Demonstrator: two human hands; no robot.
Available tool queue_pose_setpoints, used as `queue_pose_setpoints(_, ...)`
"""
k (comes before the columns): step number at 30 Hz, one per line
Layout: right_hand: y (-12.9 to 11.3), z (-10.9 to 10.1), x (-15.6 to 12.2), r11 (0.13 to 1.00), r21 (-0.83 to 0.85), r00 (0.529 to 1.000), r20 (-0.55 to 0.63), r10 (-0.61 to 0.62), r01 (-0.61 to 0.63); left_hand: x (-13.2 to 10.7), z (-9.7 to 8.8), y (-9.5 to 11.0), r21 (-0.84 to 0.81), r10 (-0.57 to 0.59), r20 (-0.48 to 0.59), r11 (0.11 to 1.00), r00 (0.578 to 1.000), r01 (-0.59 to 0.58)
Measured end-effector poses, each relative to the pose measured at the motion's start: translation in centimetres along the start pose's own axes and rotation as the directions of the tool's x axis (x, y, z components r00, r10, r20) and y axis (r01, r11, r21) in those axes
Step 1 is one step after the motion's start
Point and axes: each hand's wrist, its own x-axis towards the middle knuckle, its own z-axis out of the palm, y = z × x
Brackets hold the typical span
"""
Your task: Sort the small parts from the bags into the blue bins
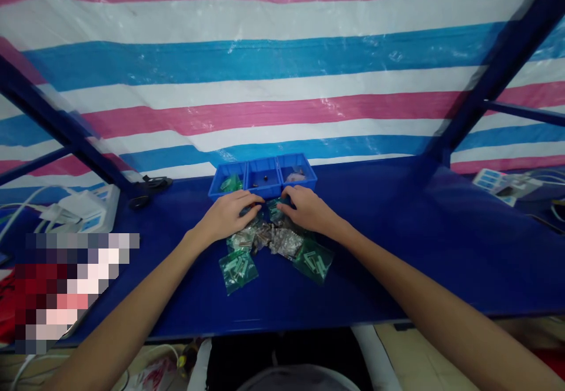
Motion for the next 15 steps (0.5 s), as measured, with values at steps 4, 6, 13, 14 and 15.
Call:
queue_pose_setpoints(4, -0.32, -0.84, -0.28, 0.995, 0.083, 0.982, 0.184, 0.041, -0.057, 0.09, 0.14, 0.23, 0.027, 0.009, 0.002, 1.0, 1.0, -0.009)
queue_pose_setpoints(6, -0.47, -0.93, -0.3, 0.991, 0.097, 0.977, 0.204, 0.067, -0.088, 0.16, 0.27, 0.37, 0.031, 0.012, -0.013, 0.999, 1.0, -0.011)
queue_pose_setpoints(13, -0.04, -0.75, 0.23, 0.962, 0.232, 0.98, 0.167, 0.104, -0.142, 0.3, 0.94, 0.76, -0.008, 0.012, -0.1, 1.0, 0.995, -0.013)
queue_pose_setpoints(14, 0.09, -0.84, 0.3, 0.956, 0.26, 0.979, 0.185, 0.09, -0.138, 0.34, 0.96, 0.81, -0.017, 0.019, -0.094, 1.0, 0.995, -0.02)
queue_pose_setpoints(15, 0.18, -0.96, 0.36, 0.948, 0.291, 0.977, 0.199, 0.072, -0.129, 0.37, 0.96, 0.86, -0.027, 0.024, -0.09, 0.999, 0.996, -0.027)
